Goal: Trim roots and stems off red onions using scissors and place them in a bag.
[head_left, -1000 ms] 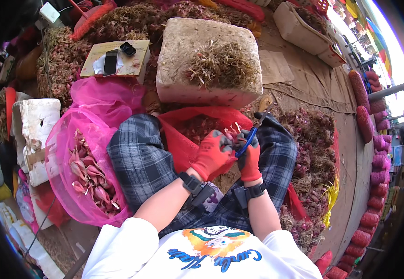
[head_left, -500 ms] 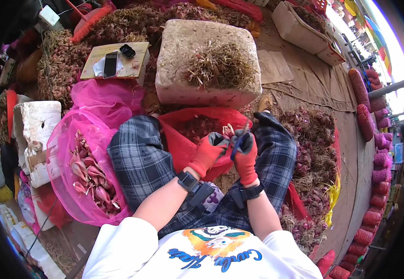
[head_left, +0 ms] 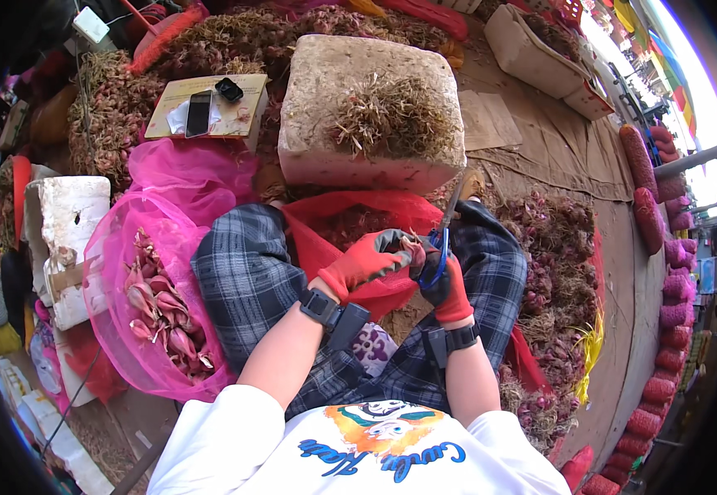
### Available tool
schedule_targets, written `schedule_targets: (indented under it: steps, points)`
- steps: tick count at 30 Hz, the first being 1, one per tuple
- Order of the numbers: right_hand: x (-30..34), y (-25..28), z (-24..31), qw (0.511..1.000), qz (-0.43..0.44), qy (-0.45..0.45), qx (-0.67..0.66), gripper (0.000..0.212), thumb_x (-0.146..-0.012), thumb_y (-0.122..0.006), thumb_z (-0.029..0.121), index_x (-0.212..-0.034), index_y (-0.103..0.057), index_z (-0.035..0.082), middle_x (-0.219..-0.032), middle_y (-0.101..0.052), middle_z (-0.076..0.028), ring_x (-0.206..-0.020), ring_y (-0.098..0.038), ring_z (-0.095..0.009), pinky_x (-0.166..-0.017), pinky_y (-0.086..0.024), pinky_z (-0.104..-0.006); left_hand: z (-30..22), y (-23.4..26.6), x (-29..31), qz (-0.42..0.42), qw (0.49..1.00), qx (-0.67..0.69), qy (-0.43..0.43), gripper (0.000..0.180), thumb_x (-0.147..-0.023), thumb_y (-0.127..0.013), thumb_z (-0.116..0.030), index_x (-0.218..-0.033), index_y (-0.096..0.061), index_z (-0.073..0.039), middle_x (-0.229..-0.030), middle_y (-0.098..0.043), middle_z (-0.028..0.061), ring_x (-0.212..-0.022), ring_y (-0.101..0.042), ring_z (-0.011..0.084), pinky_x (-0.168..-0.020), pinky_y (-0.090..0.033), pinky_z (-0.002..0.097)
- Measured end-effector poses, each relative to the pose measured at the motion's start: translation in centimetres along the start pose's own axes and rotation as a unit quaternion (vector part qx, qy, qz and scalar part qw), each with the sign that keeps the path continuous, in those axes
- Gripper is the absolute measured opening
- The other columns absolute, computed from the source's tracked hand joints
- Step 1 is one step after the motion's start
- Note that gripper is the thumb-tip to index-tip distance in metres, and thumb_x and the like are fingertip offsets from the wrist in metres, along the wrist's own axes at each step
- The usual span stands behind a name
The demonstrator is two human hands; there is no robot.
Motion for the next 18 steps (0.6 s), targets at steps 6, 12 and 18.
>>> schedule_targets:
  steps: [6,12,18]
  points:
    - [1.1,-2.5,-2.6,0.761,-0.062,-0.349,-0.543,0.022,-0.083,-0.053,0.008,-0.101,-0.055,-0.004,-0.082,-0.061,-0.008,-0.069,-0.06,-0.015,-0.063,-0.051,-0.0252,-0.6,-0.2,0.2,-0.016,0.992,-0.112,-0.052,0.031,-0.076,-0.064,0.002,-0.106,-0.057,0.0,-0.093,-0.059,0.0004,-0.085,-0.055,0.0076,-0.077,-0.045,0.0235]
    - [0.4,-1.8,-1.9,0.865,-0.035,-0.308,-0.396,0.025,-0.082,-0.056,0.005,-0.105,-0.055,-0.003,-0.083,-0.061,-0.006,-0.066,-0.059,-0.01,-0.059,-0.05,-0.0235,-3.5,-0.8,1.9,-0.064,0.933,-0.331,-0.123,0.02,-0.073,-0.066,-0.005,-0.092,-0.061,-0.002,-0.077,-0.06,0.0056,-0.071,-0.056,0.0116,-0.069,-0.046,0.0261]
    - [0.8,-3.0,-2.3,0.829,-0.034,-0.326,-0.454,0.025,-0.082,-0.06,0.006,-0.105,-0.055,-0.002,-0.085,-0.061,-0.005,-0.071,-0.058,-0.009,-0.059,-0.049,-0.0231,-0.3,1.2,1.5,-0.125,0.958,-0.258,0.018,0.016,-0.073,-0.066,-0.009,-0.087,-0.062,-0.003,-0.073,-0.058,0.0057,-0.068,-0.055,0.0138,-0.064,-0.044,0.0287]
Point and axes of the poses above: each hand's wrist, its own x-axis away from the middle knuckle, its own y-axis out of the back of the hand, z = x × y, the point moved 8 cm from there along -x, towards the middle knuckle
